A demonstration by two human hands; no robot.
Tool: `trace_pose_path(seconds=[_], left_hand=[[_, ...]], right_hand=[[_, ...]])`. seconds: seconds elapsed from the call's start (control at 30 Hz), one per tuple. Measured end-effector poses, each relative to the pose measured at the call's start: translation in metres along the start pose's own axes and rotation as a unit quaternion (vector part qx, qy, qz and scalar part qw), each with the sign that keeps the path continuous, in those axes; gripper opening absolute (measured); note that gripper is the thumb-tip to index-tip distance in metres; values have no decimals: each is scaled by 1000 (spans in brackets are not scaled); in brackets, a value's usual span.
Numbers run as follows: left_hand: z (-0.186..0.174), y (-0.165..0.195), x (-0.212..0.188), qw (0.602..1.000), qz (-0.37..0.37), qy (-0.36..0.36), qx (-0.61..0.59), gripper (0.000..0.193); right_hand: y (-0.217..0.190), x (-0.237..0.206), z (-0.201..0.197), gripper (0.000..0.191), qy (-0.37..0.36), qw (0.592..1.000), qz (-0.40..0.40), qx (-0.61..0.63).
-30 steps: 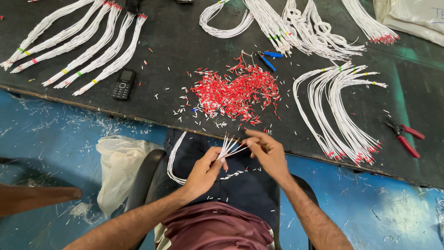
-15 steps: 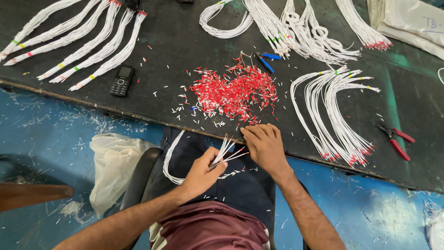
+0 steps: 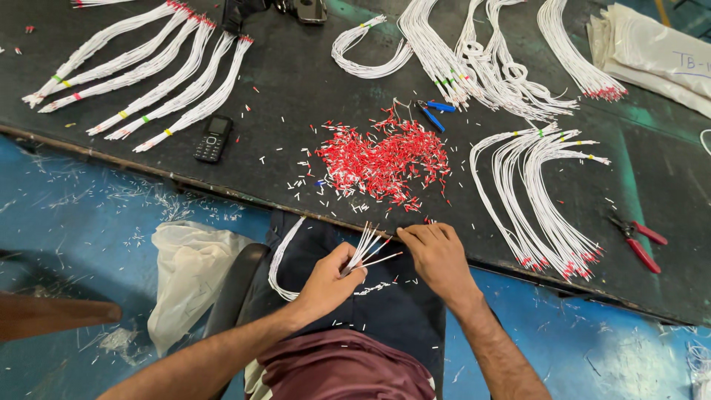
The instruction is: The person sits at a workbench and gathers white wire leads with red connectors, twisting and aligning the ends by hand to form bundles on their lap. They repeatedly pull more leads from the table, work them into the bundle, and finally toss a completed bundle onto the table.
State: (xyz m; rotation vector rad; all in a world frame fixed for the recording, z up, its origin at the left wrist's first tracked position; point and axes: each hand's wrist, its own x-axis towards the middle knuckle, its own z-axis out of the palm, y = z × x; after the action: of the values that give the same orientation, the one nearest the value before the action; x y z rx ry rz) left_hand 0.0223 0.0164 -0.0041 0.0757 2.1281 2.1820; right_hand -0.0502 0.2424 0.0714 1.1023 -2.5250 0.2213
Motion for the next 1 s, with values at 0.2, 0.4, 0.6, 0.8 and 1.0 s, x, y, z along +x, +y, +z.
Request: trace_pose_path(seconds=[0.2, 0.4, 0.6, 0.8, 1.0], left_hand=[[0, 3, -2, 1000, -18, -14, 10, 15], [1, 4, -1, 1000, -18, -4, 11, 15], [0, -8, 6, 998, -32, 28, -50, 10], [0, -21, 13, 994, -16, 29, -100, 9], [0, -19, 13, 997, -16, 27, -70, 8]], right_hand=[[-3, -2, 1, 32, -4, 999, 32, 16], [-2, 2, 0, 23, 16, 994, 81, 70], [-2, 0, -2, 14, 66, 943, 208, 250], [8, -11, 16, 21, 68, 865, 307, 391], [27, -21, 33, 20, -11, 789, 345, 509]])
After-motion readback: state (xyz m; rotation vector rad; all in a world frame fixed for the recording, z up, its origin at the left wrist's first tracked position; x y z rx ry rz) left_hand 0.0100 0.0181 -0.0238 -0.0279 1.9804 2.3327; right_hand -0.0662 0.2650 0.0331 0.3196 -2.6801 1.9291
